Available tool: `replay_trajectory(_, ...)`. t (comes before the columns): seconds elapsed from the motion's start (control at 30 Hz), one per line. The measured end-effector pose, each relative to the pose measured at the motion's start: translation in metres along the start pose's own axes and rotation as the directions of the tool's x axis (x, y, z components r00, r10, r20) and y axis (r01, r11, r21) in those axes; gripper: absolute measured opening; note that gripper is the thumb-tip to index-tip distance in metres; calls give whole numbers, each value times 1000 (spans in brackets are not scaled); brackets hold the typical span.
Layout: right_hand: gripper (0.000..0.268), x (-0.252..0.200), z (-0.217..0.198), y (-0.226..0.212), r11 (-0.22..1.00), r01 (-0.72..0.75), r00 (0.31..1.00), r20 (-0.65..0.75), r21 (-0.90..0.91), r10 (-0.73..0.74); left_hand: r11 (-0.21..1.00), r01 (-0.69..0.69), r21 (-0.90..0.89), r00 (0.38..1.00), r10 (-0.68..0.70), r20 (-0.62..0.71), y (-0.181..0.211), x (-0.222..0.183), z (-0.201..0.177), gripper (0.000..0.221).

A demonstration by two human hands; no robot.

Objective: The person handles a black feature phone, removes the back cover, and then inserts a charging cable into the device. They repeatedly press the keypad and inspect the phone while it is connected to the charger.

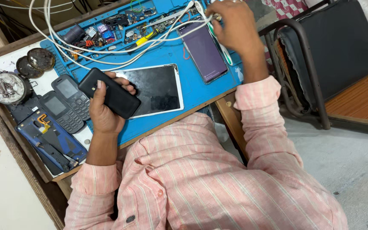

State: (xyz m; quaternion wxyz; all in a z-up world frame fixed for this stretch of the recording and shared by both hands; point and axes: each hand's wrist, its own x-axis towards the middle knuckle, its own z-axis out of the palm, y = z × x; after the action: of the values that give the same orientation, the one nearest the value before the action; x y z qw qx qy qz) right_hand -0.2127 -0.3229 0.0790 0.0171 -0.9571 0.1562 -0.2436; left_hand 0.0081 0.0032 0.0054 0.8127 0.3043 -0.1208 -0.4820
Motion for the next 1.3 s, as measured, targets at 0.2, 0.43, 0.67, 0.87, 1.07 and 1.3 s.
replay_trajectory(0.2, 18, -6, 9, 12, 988, -82, 996, -14, 128, 84, 1000, -9, 10, 1000, 9, 0, 1, 1, 2, 37)
replay_trajectory(0.43, 20, -10, 7, 23, 396, -304, 943, 214, 866, 256, 999, -15, 28, 1000, 15, -4, 1, 0, 2, 36)
replay_trajectory(0.67, 25, -8, 17, 24, 270, -364, 915, 290, 891, 280, 1000, -3, 15, 1000, 3, -1, 2, 0, 2, 35)
replay_trajectory(0.87, 22, 3, 27, 6, 485, -252, 964, 171, 838, 205, 1000, -9, 6, 1000, 9, -8, 1, 1, 2, 34)
replay_trajectory(1.07, 25, 28, 23, -31, 938, -47, 999, 30, 344, 39, 999, -26, 36, 1000, 27, -5, -1, 1, -2, 33)
replay_trajectory(1.3, 30, 58, 20, -37, 988, 99, 992, 63, 117, -107, 1000, -11, 6, 1000, 11, 11, -4, 2, -8, 32)
